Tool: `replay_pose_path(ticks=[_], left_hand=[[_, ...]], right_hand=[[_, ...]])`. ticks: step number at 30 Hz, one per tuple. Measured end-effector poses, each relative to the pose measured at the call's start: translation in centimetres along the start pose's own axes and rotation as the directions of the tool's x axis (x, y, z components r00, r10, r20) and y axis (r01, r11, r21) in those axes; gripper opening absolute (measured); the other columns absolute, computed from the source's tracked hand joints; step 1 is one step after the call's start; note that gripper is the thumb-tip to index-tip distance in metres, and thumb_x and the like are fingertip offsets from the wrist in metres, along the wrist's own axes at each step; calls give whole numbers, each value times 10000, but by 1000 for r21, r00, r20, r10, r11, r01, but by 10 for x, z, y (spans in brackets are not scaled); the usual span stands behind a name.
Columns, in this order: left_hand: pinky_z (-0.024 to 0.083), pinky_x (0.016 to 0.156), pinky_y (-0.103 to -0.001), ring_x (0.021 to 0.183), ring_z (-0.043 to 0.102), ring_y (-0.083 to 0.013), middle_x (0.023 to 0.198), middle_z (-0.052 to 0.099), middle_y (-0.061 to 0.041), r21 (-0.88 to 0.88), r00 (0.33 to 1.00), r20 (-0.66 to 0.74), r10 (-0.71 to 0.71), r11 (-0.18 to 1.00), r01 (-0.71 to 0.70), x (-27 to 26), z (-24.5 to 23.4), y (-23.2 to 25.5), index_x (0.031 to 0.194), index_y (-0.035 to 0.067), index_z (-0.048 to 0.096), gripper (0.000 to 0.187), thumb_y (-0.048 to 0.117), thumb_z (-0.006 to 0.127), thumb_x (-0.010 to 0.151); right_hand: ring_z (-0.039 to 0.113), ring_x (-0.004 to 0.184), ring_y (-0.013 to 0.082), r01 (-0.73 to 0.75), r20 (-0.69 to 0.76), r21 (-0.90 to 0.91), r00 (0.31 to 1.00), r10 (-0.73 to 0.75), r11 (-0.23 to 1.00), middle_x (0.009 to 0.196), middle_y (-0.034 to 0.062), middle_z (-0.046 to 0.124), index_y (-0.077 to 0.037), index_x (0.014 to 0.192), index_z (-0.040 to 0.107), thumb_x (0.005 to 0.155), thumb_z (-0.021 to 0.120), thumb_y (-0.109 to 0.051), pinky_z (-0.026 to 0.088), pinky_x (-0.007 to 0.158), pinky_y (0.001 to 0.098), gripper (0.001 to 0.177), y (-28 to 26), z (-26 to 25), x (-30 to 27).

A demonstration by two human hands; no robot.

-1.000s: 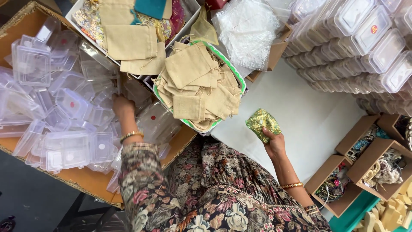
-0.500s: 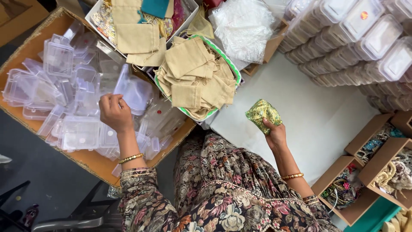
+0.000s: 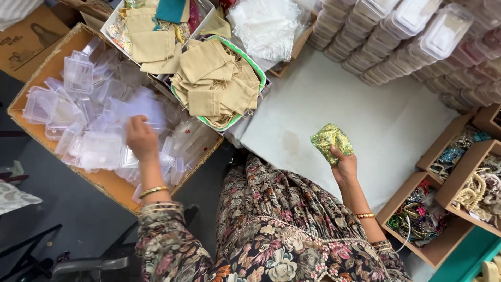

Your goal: The person handles a beaded bracelet, placing it into a clear plastic bag and then into a small patterned pouch. They then place the pouch into a clear plastic container and stack it with other containers. The person repeats the process with another bracelet, placing it into a plastic bag and then into a plastic container.

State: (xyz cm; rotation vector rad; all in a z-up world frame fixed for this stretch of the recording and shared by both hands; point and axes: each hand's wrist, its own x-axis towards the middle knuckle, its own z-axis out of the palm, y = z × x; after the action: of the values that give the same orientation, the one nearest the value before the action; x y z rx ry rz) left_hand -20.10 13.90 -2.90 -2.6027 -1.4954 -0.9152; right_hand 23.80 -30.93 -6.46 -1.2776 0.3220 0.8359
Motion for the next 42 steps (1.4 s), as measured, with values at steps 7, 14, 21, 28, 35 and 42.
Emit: replay_pose_path(ticks=[7,14,21,28,35,42], left_hand=[[516,842,-454,951,632,-359,991,618,-158,-244,948,293,-128,948,204,-56,2,83,1183,51,623,464,-3,708,730],[520,891,-449,1002,642,-345,1071,670,-121,63,994,38,-98,993,95,-48,11,42,1109,61,710,279,-18,700,842],[599,912,-437,1047,693,-327,1093,681,-137,-183,888,-441,-130,982,53,11,-70,104,1133,9,682,239,-70,580,932],[559,902,-444,1001,690,-322,1076,713,-130,-499,917,-383,114,810,-309,32,-59,307,1118,7,685,106,43,655,1023],[563,714,-375,827,697,-275,982,718,-90,-833,845,128,519,519,-193,-13,62,470,1043,75,710,145,-6,692,923],[553,703,-381,807,700,-279,952,717,-63,-873,691,356,629,488,6,-59,125,528,994,84,711,136,32,735,870]], right_hand=[[702,1082,263,-9,10,22,1000,9,1000,1212,154,696,57,1295,584,888,695,49,600,947,404,423,0,-26,-4],[705,1095,267,21,63,-13,998,-20,1000,1215,161,702,62,1302,584,889,689,53,597,962,414,426,-21,-30,-13],[705,1096,264,58,70,5,996,-58,998,1220,162,703,68,1309,584,892,681,57,591,975,411,428,-23,-45,-11],[703,1097,235,208,1,99,978,-209,973,1224,140,706,51,1297,596,885,692,69,579,981,380,422,-44,-58,-25],[699,1011,173,532,-204,-52,823,-530,845,1138,95,729,35,1207,654,881,780,12,581,908,319,350,-42,-87,-35],[685,957,147,535,-41,-527,760,-649,660,1038,64,741,-15,1161,662,851,814,-51,573,867,300,348,-25,-79,-21]])
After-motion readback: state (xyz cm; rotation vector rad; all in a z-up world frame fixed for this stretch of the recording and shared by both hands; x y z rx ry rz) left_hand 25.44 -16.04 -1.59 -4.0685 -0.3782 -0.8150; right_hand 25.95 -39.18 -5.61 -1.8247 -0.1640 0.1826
